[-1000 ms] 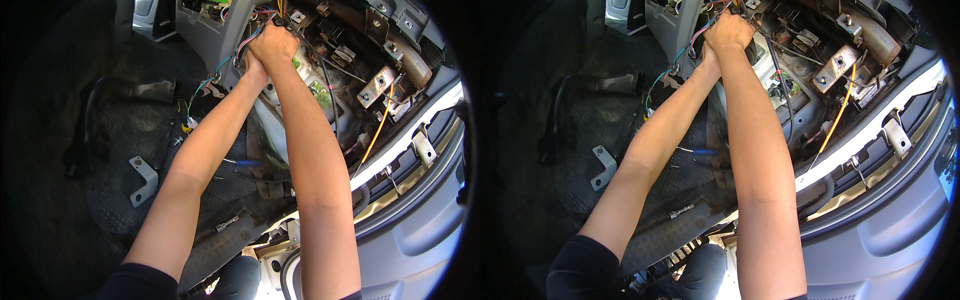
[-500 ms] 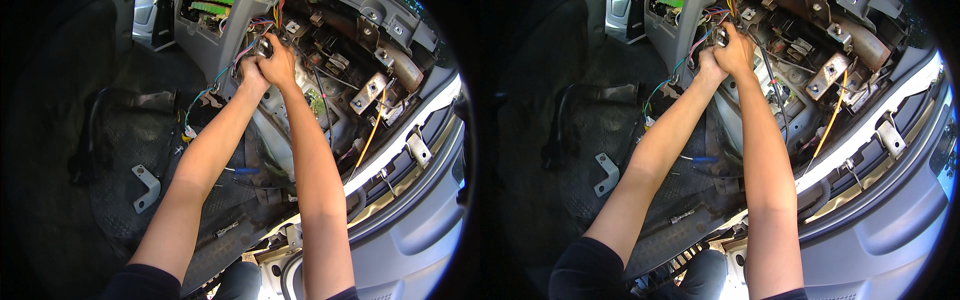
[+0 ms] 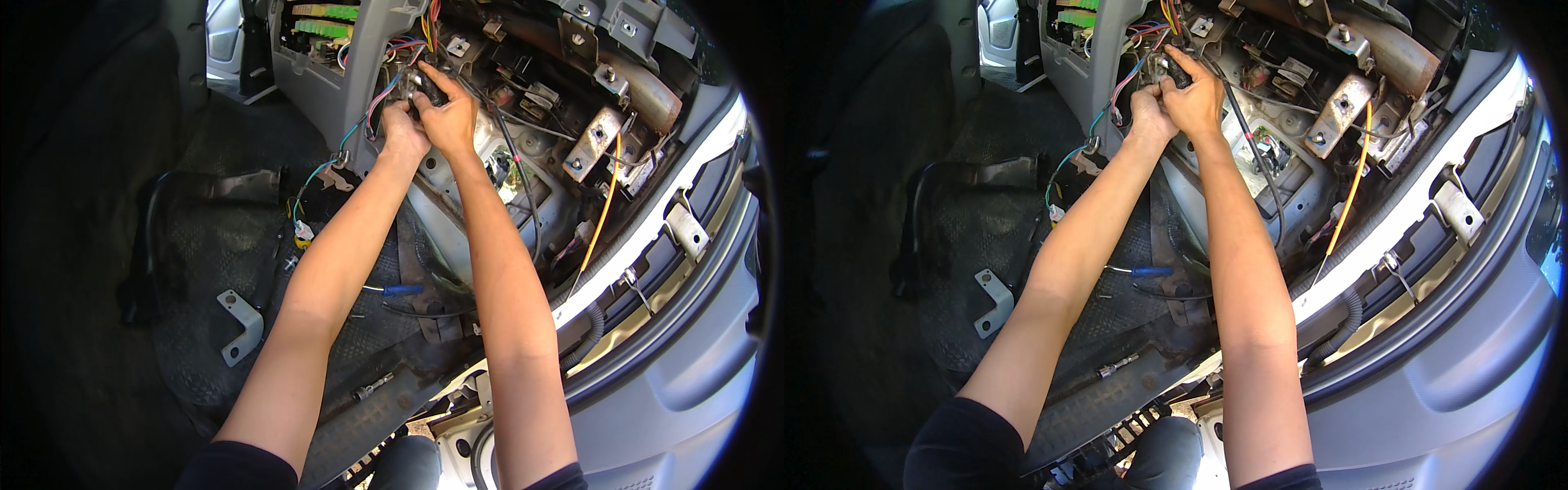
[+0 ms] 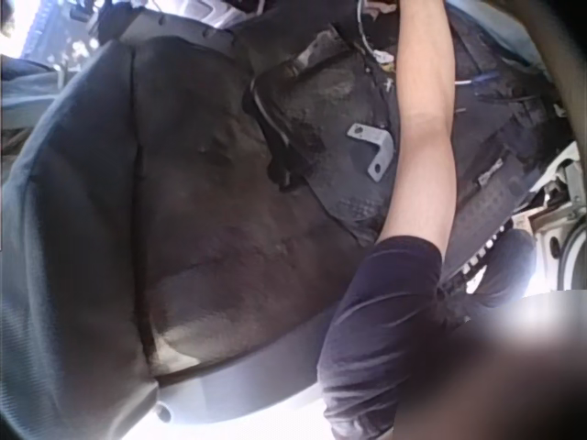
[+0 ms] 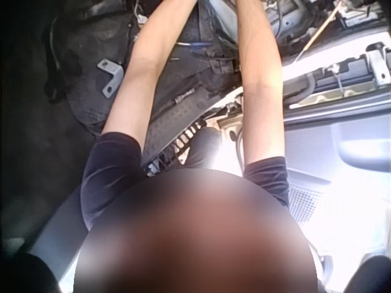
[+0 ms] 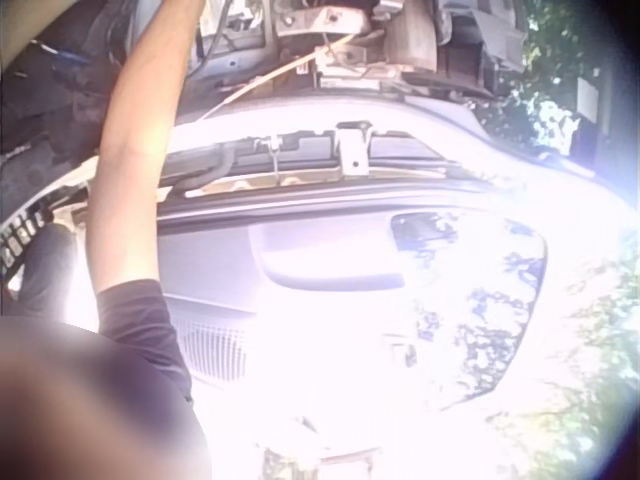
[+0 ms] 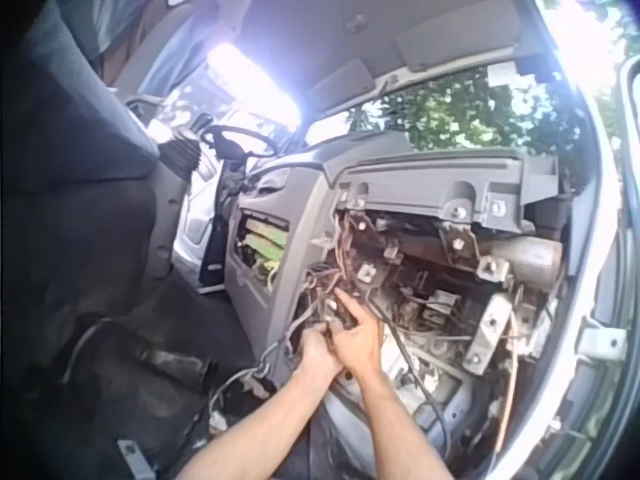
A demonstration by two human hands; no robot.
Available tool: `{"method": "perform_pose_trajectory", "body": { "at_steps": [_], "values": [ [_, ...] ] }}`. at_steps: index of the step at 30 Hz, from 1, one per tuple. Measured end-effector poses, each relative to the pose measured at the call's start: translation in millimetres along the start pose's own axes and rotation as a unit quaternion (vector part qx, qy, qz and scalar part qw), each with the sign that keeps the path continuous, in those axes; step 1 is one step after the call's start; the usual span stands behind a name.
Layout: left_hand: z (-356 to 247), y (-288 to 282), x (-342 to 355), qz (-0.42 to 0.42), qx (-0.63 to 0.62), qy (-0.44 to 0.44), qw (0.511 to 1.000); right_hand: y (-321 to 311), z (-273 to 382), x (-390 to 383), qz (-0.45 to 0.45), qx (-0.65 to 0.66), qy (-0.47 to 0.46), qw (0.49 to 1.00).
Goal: The person works inside a vehicle's footwell area, using a screwdriver and pliers to disconnect and reconnect electrical connectors and wires. They repeatedly probe and adjust connections within the exposed wiring harness.
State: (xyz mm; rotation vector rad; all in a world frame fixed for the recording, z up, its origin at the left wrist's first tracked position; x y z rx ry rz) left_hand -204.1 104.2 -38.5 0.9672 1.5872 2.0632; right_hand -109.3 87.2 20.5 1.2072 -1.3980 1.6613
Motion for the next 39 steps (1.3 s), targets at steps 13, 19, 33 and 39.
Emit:
{"method": "perform_pose_trajectory", "body": {
  "at_steps": [13,19,33,39],
  "values": [
    [1.8,-8.7,5.1,0.036,0.054,0.011,0.998,6.5,18.6,19.5,0.157,-0.345,0.012,0.925],
    [4.9,-6.2,-0.6,0.026,0.072,0.04,0.996,12.3,19.3,25.7,0.161,-0.337,0.054,0.926],
    [4.8,-1.9,-19.7,-0.019,0.126,0.101,0.987,10.2,18.4,33.2,0.202,-0.33,0.086,0.918],
    [2.3,-5.3,-15.6,0.002,0.185,0.094,0.978,12.4,17.0,34.6,0.202,-0.33,0.074,0.919]
  ]
}}
Point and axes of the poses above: each hand's wrist, its own x-axis towards the middle knuckle, its own y-axis out of the palm, z = x × y, the point moved 2 cm from there along x, towards the middle knuckle, and after that the axes turned 1 degree about -y, right-handed, at the moved point
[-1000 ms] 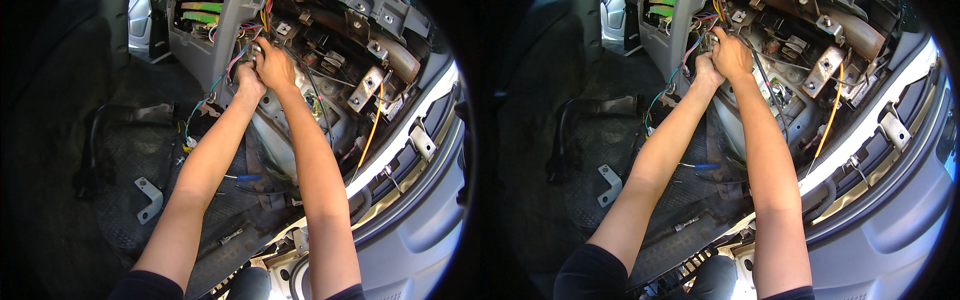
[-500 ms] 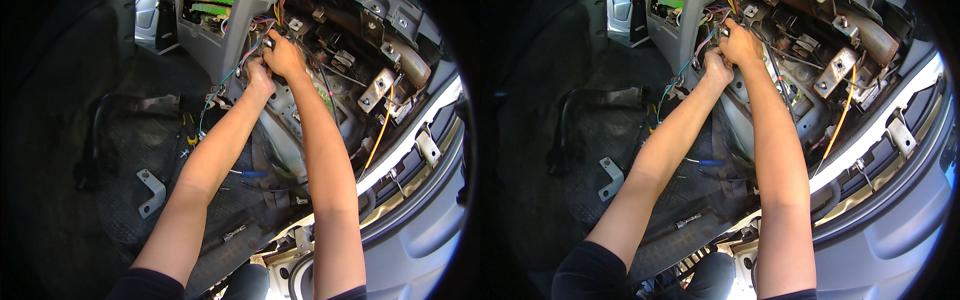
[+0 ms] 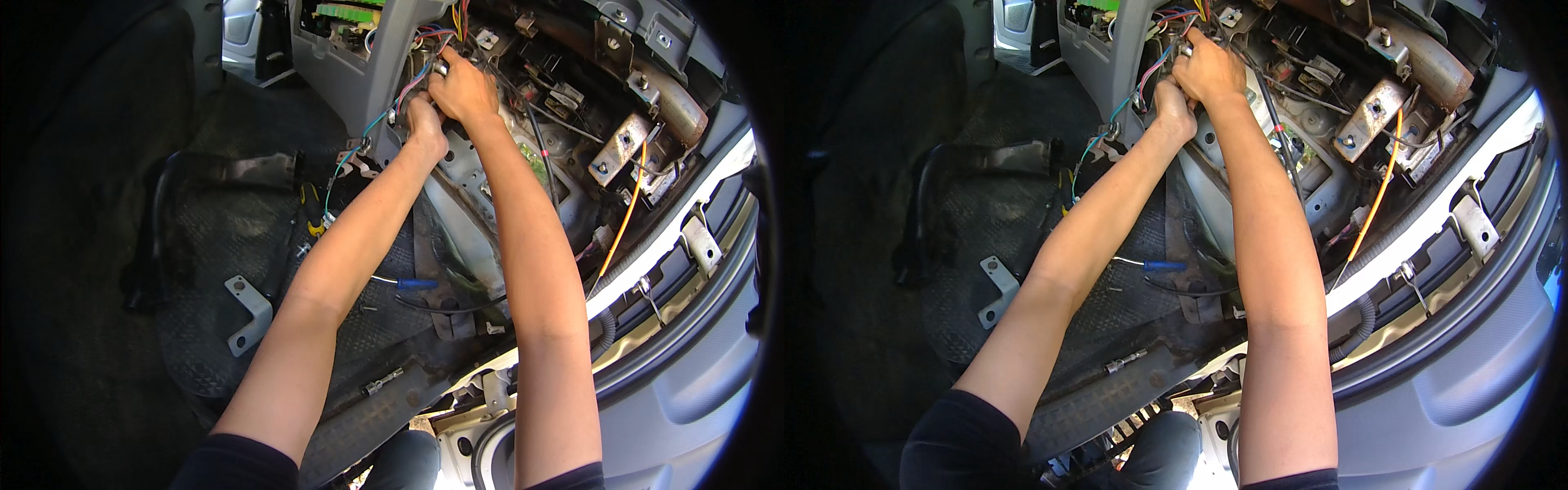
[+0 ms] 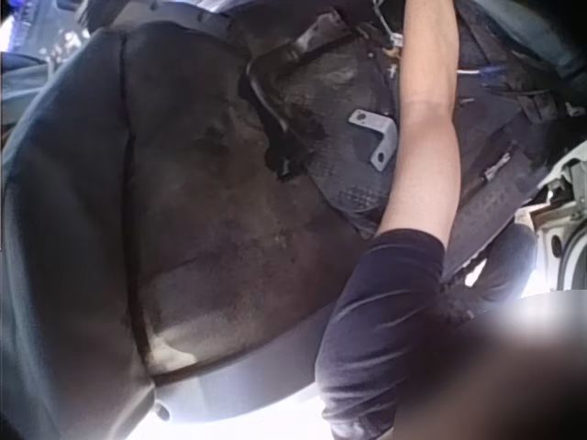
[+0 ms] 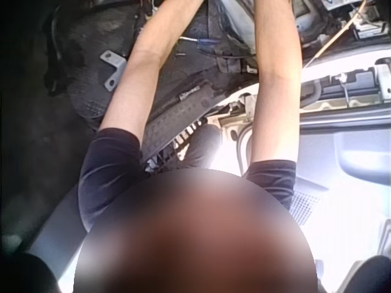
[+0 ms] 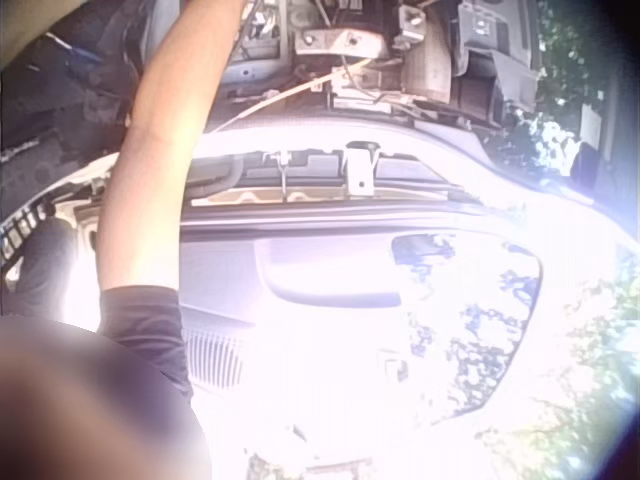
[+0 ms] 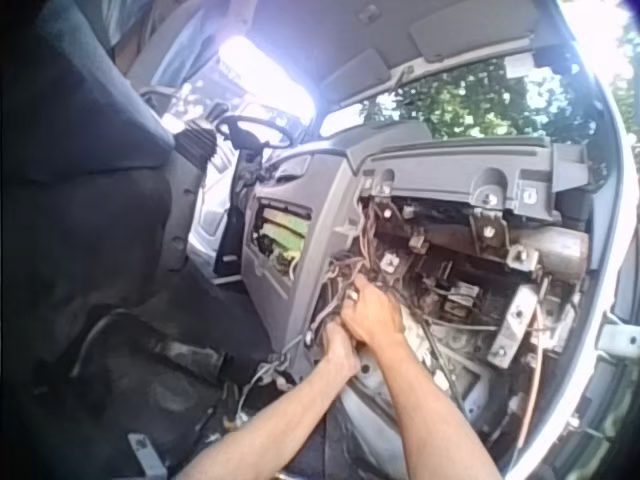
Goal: The person works inside a vehicle's footwell area, using a screwdriver and pliers to disconnect and reconnect electrical connectors and wires. They repeatedly probe and adjust connections within the exposed wiring harness.
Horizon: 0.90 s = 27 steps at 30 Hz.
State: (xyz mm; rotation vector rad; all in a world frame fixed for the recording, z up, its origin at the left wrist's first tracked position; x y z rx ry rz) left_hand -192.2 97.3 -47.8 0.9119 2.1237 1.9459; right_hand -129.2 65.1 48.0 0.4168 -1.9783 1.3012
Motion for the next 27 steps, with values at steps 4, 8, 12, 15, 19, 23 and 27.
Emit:
{"method": "perform_pose_trajectory", "body": {
  "at_steps": [4,8,12,15,19,23,27],
  "values": [
    [-2.3,-0.8,1.0,0.02,0.019,-0.004,1.0,-1.0,0.9,-1.6,-0.011,0.001,-0.006,1.0],
    [-3.6,-0.5,-3.2,0.016,0.018,-0.022,0.999,0.5,0.5,-2.7,-0.02,0.012,-0.006,1.0],
    [-4.6,-0.8,-4.4,0.026,0.035,0.004,0.999,6.9,-6.3,-0.9,-0.029,0.037,-0.027,0.999],
    [-1.6,-0.8,-1.2,0.003,0.025,0.002,1.0,11.0,-15.2,-2.2,-0.048,0.069,-0.073,0.994],
    [3.0,2.1,1.6,-0.001,0.005,0.019,1.0,15.1,-24.9,-14.8,-0.111,0.177,-0.129,0.969],
    [8.8,9.2,-2.1,0.015,-0.083,0.019,0.996,23.5,-25.9,-26.6,-0.219,0.229,-0.135,0.939],
    [8.3,12.4,-6.8,0.006,-0.143,0.033,0.989,29.4,-25.0,-26.5,-0.251,0.212,-0.104,0.939]
  ]
}}
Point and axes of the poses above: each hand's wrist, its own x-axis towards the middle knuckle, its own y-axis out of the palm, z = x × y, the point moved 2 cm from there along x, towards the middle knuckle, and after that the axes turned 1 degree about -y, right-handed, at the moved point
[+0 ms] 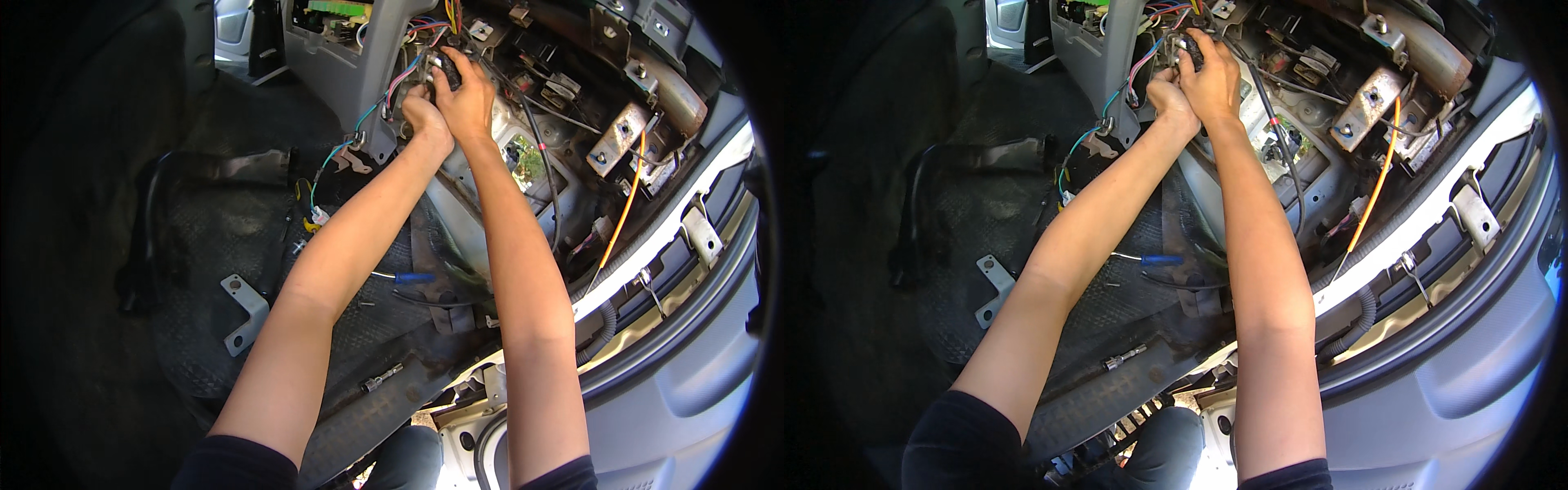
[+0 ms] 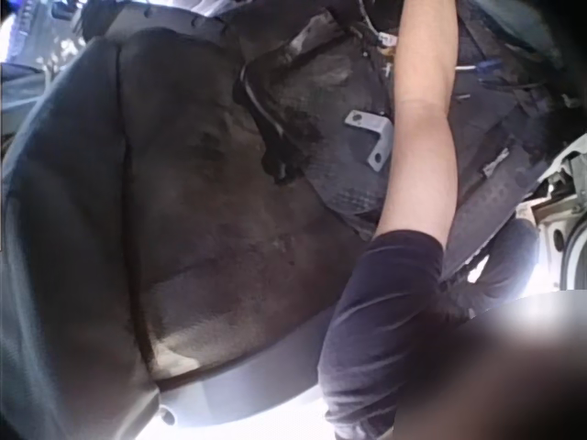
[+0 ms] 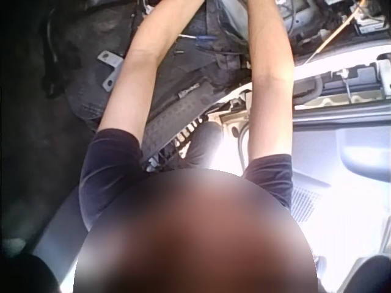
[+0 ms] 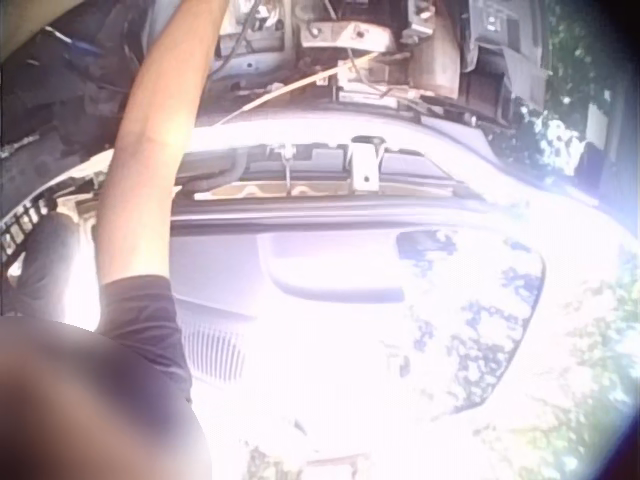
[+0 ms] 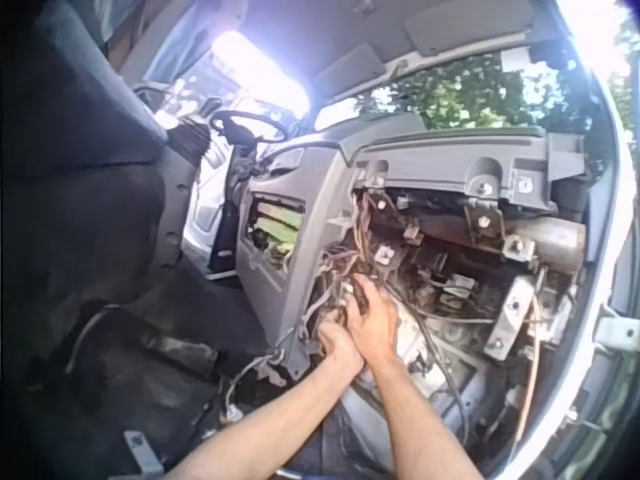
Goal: The person works inside a vehicle's footwell area, using a screwdriver and pliers to disconnect and reconnect electrical connectors and wires. They repeatedly probe and adjust connections within the exposed wiring harness.
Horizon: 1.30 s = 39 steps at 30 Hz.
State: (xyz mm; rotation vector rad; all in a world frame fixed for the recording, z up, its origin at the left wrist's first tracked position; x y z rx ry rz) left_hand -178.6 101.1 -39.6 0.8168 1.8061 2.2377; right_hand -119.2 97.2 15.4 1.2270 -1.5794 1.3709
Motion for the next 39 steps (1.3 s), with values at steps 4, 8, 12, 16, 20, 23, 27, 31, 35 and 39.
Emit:
{"method": "perform_pose_trajectory", "body": {
  "at_steps": [4,8,12,16,20,23,27,31,35,39],
  "values": [
    [-3.2,0.8,1.7,-0.004,-0.071,0.018,0.997,-2.7,5.2,-1.3,-0.068,-0.028,0.004,0.997],
    [-9.7,6.7,8.0,0.051,-0.064,0.023,0.996,-5.8,4.8,-5.1,-0.019,-0.142,0.206,0.968],
    [-15.4,11.5,8.0,0.08,-0.013,-0.036,0.996,-1.8,1.7,-3.3,0.038,-0.101,0.17,0.979],
    [-15.9,13.7,2.9,0.077,0.002,-0.03,0.997,6.5,-14.8,-2.4,0.09,-0.032,0.18,0.979],
    [-14.9,15.8,1.4,0.054,-0.012,-0.078,0.995,8.4,-28.5,2.7,0.12,-0.03,0.135,0.983],
    [-13.2,16.6,-0.7,0.025,-0.005,-0.061,0.998,4.7,-32.4,7.8,0.137,-0.012,0.095,0.986],
    [-10.7,17.6,-2.6,-0.024,0.034,-0.025,0.999,-2.7,-34.2,16.0,0.194,0.024,0.113,0.974],
    [-12.3,15.5,-1.2,-0.018,0.018,-0.036,0.999,1.6,-22.8,9.8,0.139,-0.028,0.111,0.984],
    [-17.3,14.2,-1.9,0.038,0.003,-0.061,0.997,8.5,-10.3,-1.2,0.079,-0.099,0.149,0.981],
    [-12.2,20.1,-6.8,0.004,-0.003,-0.058,0.998,-1.6,-19.2,19.0,0.207,-0.075,0.142,0.965]
  ]
}}
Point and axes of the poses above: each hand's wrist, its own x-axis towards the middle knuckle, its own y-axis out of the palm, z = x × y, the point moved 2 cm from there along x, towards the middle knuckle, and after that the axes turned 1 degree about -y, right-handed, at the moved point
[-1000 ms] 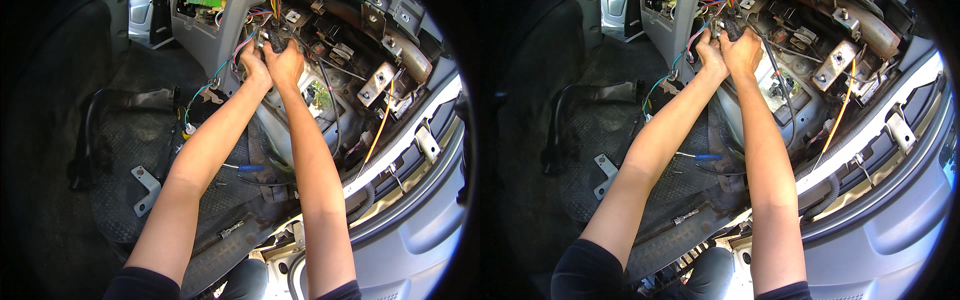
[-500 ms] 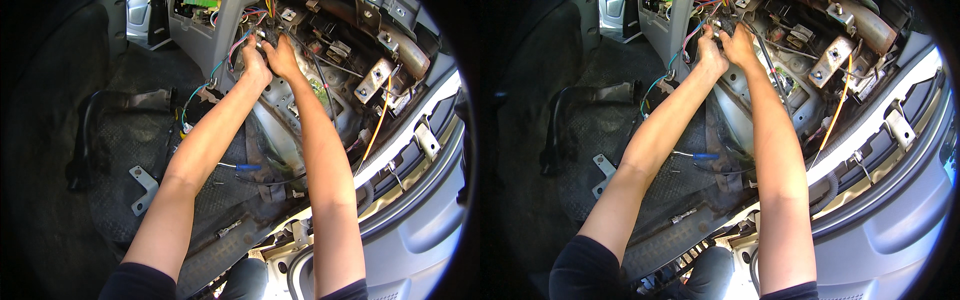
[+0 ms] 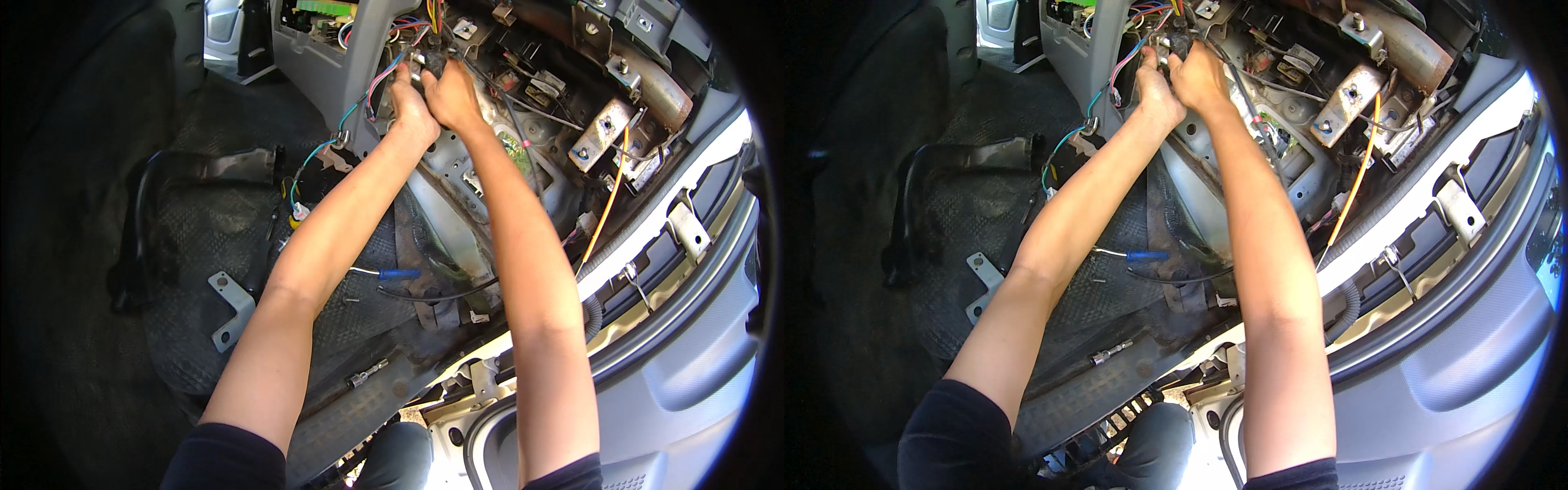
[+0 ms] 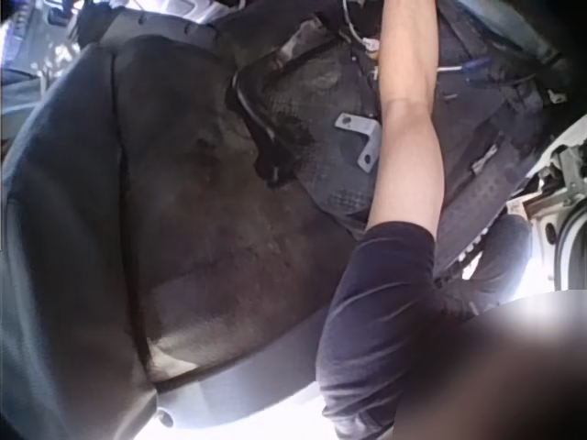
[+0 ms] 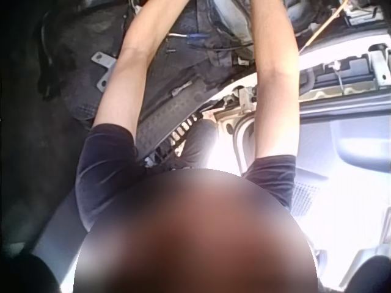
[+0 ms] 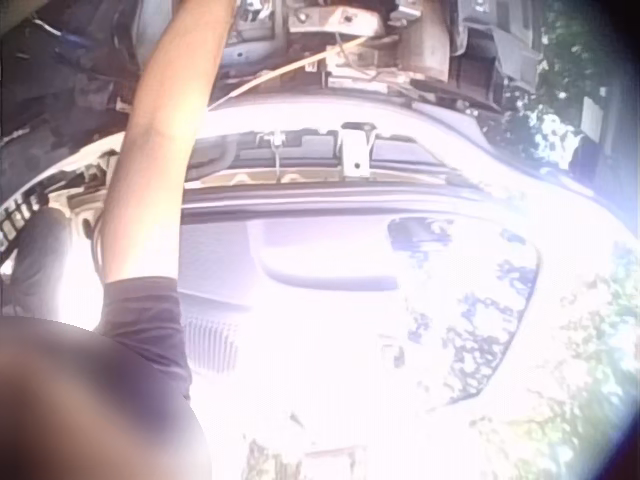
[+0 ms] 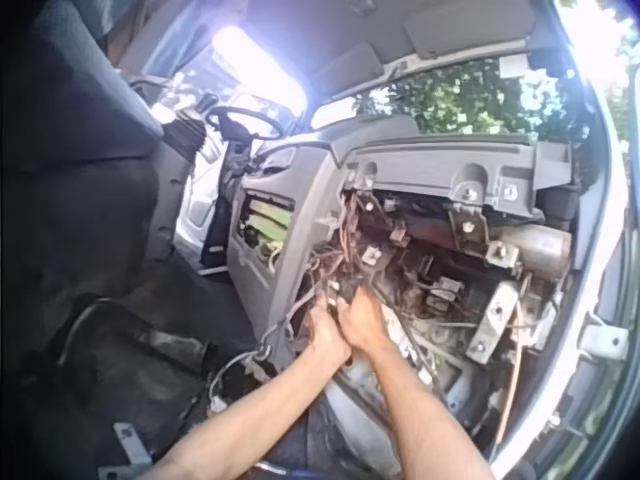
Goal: The person works inside a vehicle's footwell area, using a screwdriver and pliers to disconnect and reconnect electrical connectors and wires. They repeatedly probe and adjust connections within the exposed wiring harness.
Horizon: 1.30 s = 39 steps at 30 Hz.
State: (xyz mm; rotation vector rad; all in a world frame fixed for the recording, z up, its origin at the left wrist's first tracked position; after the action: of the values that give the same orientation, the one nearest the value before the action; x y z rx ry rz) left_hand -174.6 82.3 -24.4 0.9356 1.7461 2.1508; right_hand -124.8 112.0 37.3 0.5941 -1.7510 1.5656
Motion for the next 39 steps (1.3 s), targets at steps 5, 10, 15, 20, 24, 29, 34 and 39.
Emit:
{"method": "perform_pose_trajectory", "body": {
  "at_steps": [5,10,15,20,24,29,34,39],
  "values": [
    [1.3,0.8,-5.1,0.01,0.008,-0.007,1.0,5.9,-0.2,3.0,-0.028,-0.017,-0.03,0.999],
    [1.6,1.5,-1.8,0.014,-0.032,-0.012,0.999,5.0,2.2,0.2,-0.094,-0.06,-0.052,0.992],
    [8.1,2.2,-0.4,-0.045,0.006,0.026,0.999,-8.1,-6.4,12.1,0.045,-0.017,-0.057,0.997],
    [3.1,-0.7,-5.7,0.011,-0.042,-0.01,0.999,13.1,-1.1,-8.9,-0.079,-0.019,-0.014,0.997],
    [7.5,5.4,-12.7,-0.053,-0.006,0.038,0.998,-4.7,-5.1,-1.7,0.004,0.04,-0.015,0.999],
    [11.3,5.2,-17.4,-0.029,-0.013,0.012,0.999,-3.9,-4.1,-4.1,-0.039,-0.005,-0.037,0.999],
    [7.3,2.6,-14.9,-0.01,-0.013,0.034,0.999,8.5,-6.6,-12.2,-0.07,0.006,-0.021,0.997],
    [11.2,-2.6,-15.0,-0.01,0.036,0.05,0.998,0.2,-13.0,-9.4,-0.038,0.039,-0.016,0.998]
  ]
}}
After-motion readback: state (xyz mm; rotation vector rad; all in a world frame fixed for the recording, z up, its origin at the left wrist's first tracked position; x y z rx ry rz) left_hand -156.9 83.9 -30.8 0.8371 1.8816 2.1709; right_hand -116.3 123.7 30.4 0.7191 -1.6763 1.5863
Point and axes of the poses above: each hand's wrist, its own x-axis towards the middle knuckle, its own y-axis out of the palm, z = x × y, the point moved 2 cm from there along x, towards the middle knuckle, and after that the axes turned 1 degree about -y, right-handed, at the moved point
